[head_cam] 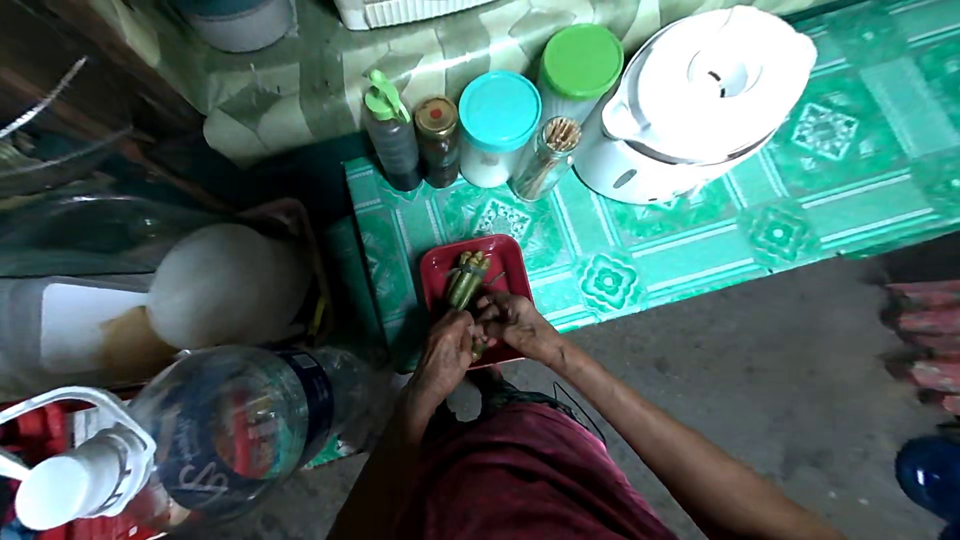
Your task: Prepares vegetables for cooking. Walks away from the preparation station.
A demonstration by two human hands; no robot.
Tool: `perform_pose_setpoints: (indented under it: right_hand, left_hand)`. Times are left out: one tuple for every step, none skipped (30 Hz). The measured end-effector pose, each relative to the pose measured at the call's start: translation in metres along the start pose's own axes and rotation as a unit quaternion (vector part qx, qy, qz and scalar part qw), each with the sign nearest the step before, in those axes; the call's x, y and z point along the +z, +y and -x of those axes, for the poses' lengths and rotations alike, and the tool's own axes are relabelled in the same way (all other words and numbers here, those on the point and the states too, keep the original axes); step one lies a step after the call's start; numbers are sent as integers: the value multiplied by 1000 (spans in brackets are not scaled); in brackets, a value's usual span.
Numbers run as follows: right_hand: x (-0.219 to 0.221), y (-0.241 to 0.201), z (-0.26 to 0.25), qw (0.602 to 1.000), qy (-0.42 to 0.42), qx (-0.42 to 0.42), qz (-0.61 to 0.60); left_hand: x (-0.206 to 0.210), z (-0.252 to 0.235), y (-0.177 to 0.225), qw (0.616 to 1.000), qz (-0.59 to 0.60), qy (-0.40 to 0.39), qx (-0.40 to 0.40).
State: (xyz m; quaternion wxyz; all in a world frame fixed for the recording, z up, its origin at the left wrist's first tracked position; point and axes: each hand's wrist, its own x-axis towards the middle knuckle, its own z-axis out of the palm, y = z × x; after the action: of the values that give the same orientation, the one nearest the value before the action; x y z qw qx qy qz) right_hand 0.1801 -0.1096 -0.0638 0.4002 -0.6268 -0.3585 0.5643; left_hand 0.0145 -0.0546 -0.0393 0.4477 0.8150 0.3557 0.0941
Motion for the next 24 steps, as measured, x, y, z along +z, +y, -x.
perform_pose_setpoints:
  right_hand:
    - [0,-2,2,1000,2,-8,-17]
    - [1,-5,4,999,2,-15,-28]
    - [2,-10,6,999,3,-20,-31]
    - [2,-17,9,999,2,-23,-26]
    - [4,-23,12,999,0,-25,-21]
    - [5,-30,15,999,-4,-26,-21]
    - [8,-36,18,999,-9,-26,-23]
    - [10,-39,22,999,-16,-26,-28]
    - [13,-38,23,999,-23,-29,-36]
    - [15,-33,23,998,-32,-33,-44]
    - [17,-27,22,997,-39,-39,-54]
    - [19,-22,22,996,-45,-43,-60]
    - [21,-18,23,996,-46,-49,-63]
    - [22,-16,24,996,-43,-54,-60]
    - [23,-17,25,997,-36,-55,-51]
    - [23,-17,25,997,-26,-54,-42]
    - [24,-19,24,998,-15,-49,-39]
    - [26,-20,25,998,-2,-37,-45]
    - [28,-21,24,998,14,-24,-60]
    - [29,-21,24,997,28,-10,-77]
    - [30,-22,25,995,40,2,-92]
    - [31,-22,25,993,48,13,-103]
    - [31,-22,26,992,55,21,-110]
    - [32,-22,26,991,60,27,-113]
  left_hand:
    - [-2,0,1,1000,9,5,-12]
    - [-5,0,5,1000,12,8,-19]
    - [-9,0,9,1000,6,9,-21]
    - [-13,0,15,1000,-6,8,-23]
    - [-18,2,22,999,-19,6,-27]
    - [-22,3,27,999,-30,1,-38]
    - [-27,4,33,997,-33,-11,-63]
    - [-31,5,36,995,-26,-26,-95]
    - [-32,7,34,992,-10,-33,-119]
    - [-31,9,30,990,13,-33,-137]
    - [-30,11,26,987,35,-32,-151]
    - [-30,15,22,985,58,-30,-162]
    - [-30,18,19,981,77,-32,-173]
    - [-31,21,18,978,91,-38,-184]
    - [-33,22,18,975,100,-49,-192]
    - [-36,21,20,973,104,-64,-196]
    - [-38,18,20,971,105,-75,-200]
    - [-40,15,22,970,102,-81,-204]
    - [-40,10,24,969,98,-82,-209]
    - [-40,4,28,968,101,-80,-216]
    - [-38,0,29,968,103,-70,-220]
    - [-36,-1,30,969,99,-55,-218]
    - [-33,0,30,973,89,-38,-209]
    - [-30,2,30,978,77,-21,-194]
